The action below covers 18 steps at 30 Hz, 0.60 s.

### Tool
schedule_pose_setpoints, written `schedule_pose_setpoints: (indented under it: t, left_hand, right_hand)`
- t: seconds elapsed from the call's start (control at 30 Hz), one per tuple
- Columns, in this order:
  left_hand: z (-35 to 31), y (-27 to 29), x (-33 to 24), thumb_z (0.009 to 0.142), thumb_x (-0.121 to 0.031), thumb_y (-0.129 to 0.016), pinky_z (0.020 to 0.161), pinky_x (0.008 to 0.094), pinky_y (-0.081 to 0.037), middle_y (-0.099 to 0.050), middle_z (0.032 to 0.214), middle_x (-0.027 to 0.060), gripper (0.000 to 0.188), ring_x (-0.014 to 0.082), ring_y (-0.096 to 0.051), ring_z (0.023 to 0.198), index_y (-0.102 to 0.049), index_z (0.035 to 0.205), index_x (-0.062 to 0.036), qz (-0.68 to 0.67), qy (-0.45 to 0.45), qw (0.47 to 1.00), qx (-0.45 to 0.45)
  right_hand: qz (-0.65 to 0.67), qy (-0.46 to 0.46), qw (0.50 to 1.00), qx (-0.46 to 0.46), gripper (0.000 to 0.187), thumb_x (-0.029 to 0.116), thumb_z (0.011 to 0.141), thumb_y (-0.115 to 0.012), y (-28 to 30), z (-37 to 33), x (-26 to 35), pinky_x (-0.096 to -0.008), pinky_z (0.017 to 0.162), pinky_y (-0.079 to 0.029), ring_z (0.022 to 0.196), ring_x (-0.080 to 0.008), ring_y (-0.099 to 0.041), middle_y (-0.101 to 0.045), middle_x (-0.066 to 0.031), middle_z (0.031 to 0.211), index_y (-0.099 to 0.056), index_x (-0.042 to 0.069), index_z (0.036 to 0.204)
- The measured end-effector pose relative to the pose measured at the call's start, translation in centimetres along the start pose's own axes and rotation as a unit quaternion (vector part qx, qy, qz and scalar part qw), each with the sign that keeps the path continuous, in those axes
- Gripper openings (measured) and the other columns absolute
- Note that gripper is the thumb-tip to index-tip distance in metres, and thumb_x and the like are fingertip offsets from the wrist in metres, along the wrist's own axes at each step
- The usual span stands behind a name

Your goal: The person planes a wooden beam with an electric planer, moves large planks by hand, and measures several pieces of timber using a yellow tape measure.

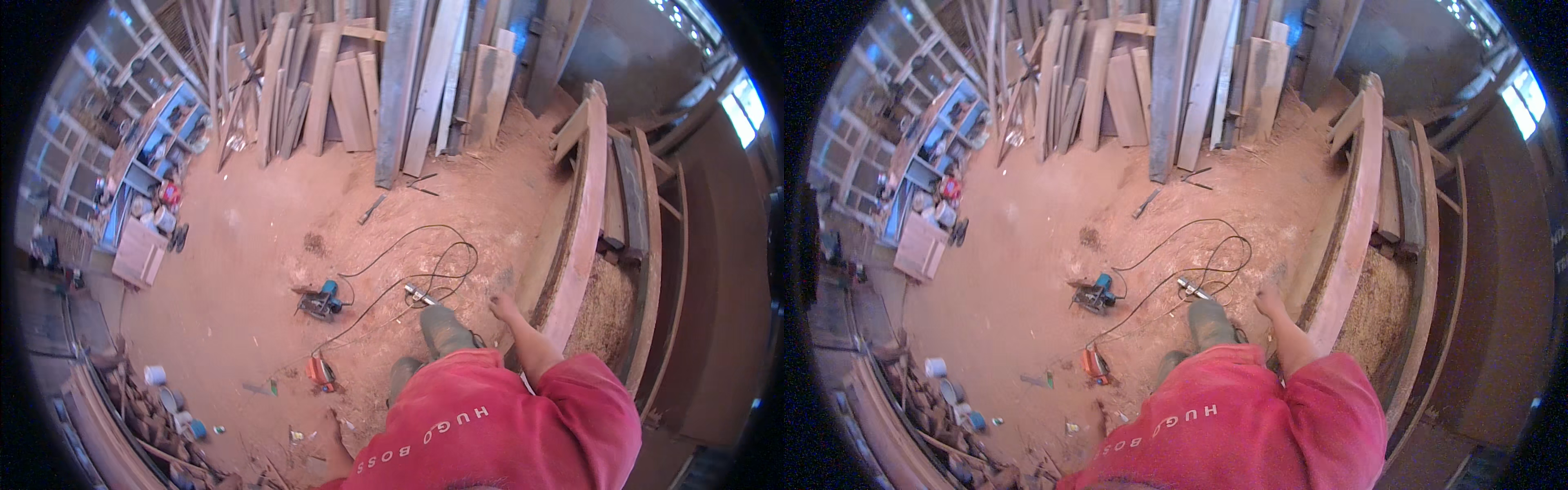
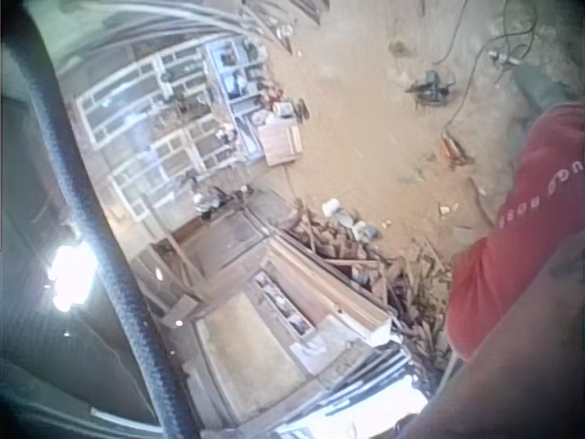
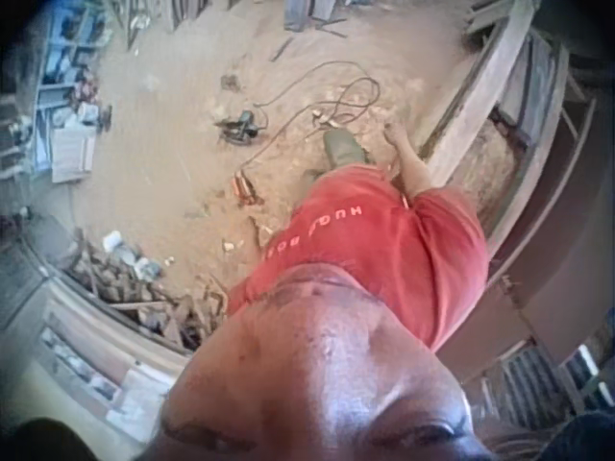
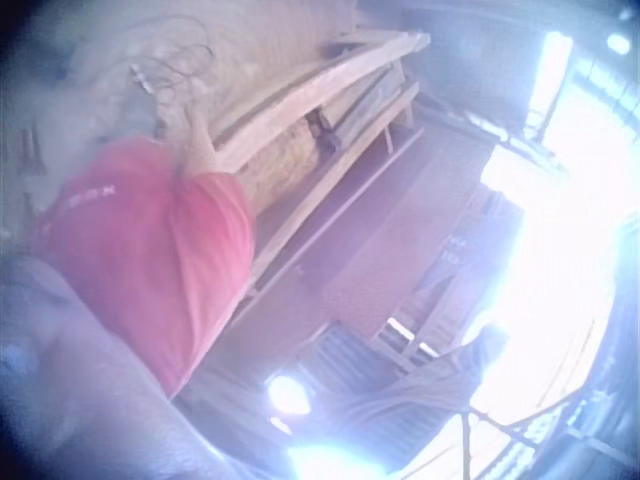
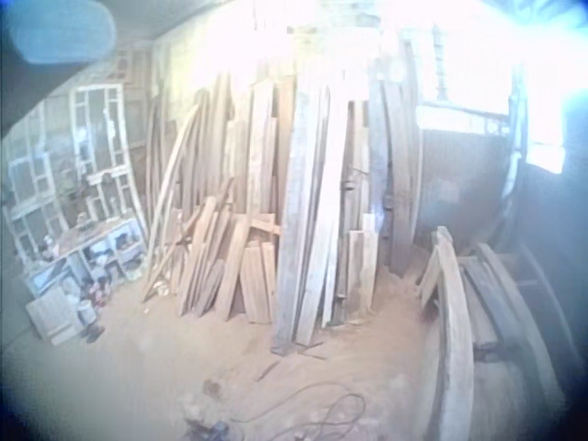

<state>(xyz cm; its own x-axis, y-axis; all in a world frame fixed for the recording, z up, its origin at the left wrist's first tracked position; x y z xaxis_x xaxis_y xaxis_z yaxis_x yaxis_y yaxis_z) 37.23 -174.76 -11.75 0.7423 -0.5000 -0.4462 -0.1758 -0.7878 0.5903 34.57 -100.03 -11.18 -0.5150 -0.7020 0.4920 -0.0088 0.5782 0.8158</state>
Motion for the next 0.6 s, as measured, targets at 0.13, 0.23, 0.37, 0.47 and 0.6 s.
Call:
schedule_pose_setpoints:
  t: [0.13, 0.23, 0.37, 0.47, 0.6]
  left_hand:
    - [5.5, -3.7, -19.7, 0.099, -0.033, -0.055, 0.084, 0.0369, -0.051, -0.071, 0.108, 0.0136, 0.043, 0.0239, -0.065, 0.097, -0.066, 0.122, 0.0013, 0.012, -0.106, 0.994, 0.014]
    - [5.8, -9.5, -34.1, 0.099, -0.033, -0.057, 0.087, 0.0379, -0.051, -0.07, 0.111, 0.0151, 0.043, 0.0252, -0.066, 0.1, -0.066, 0.122, 0.0019, 0.028, -0.204, 0.978, 0.026]
    - [0.7, -22.1, -51.4, 0.097, -0.03, -0.059, 0.086, 0.0378, -0.051, -0.071, 0.107, 0.0172, 0.041, 0.0268, -0.067, 0.098, -0.065, 0.123, 0.0012, 0.132, -0.403, 0.906, 0.022]
    - [-1.1, -30.2, -55.0, 0.096, -0.031, -0.062, 0.084, 0.04, -0.053, -0.073, 0.094, 0.0191, 0.037, 0.0294, -0.07, 0.09, -0.068, 0.119, -0.0027, 0.092, -0.387, 0.917, 0.027]
    - [-10.7, -42.8, -60.5, 0.095, -0.04, -0.062, 0.086, 0.0447, -0.054, -0.072, 0.096, 0.0202, 0.04, 0.0344, -0.07, 0.094, -0.069, 0.121, -0.0106, 0.311, -0.408, 0.819, 0.259]
  right_hand:
    - [0.037, -0.134, 0.99, 0.025, 0.035, 0.029, 0.088, -0.062, 0.4, -9.1, -8.3, -0.0518, 0.086, -0.054, 0.101, -0.0442, -0.067, -0.069, -0.0268, 0.103, -0.07, 0.0, 0.105]
    - [-0.036, -0.216, 0.966, 0.14, 0.035, 0.03, 0.09, -0.06, -3.1, -13.1, -10.7, -0.0498, 0.083, -0.056, 0.095, -0.0424, -0.07, -0.07, -0.0258, 0.108, -0.072, 0.003, 0.109]
    - [0.099, -0.261, 0.943, 0.182, 0.034, 0.029, 0.092, -0.061, -3.1, -10.9, -15.3, -0.0489, 0.079, -0.056, 0.091, -0.0389, -0.071, -0.071, -0.0215, 0.105, -0.071, 0.003, 0.112]
    - [0.182, -0.237, 0.934, 0.198, 0.033, 0.028, 0.093, -0.061, -0.9, -4.3, -16.6, -0.0483, 0.077, -0.056, 0.089, -0.0362, -0.071, -0.071, -0.0183, 0.102, -0.07, 0.003, 0.113]
    - [0.285, -0.225, 0.92, 0.149, 0.033, 0.027, 0.095, -0.061, 5.5, 4.1, -20.5, -0.0475, 0.074, -0.057, 0.085, -0.0326, -0.072, -0.072, -0.0139, 0.099, -0.068, 0.003, 0.116]
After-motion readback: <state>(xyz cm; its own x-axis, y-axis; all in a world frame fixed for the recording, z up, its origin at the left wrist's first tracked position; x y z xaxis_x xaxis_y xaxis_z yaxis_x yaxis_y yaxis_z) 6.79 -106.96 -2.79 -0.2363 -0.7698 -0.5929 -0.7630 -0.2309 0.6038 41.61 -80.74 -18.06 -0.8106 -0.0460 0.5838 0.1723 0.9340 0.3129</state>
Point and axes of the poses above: each hand's wrist, its own z-axis towards the middle knuckle, its own y-axis out of the back of the hand, x = y × z, the point moved 5 cm from there along z, towards the middle knuckle
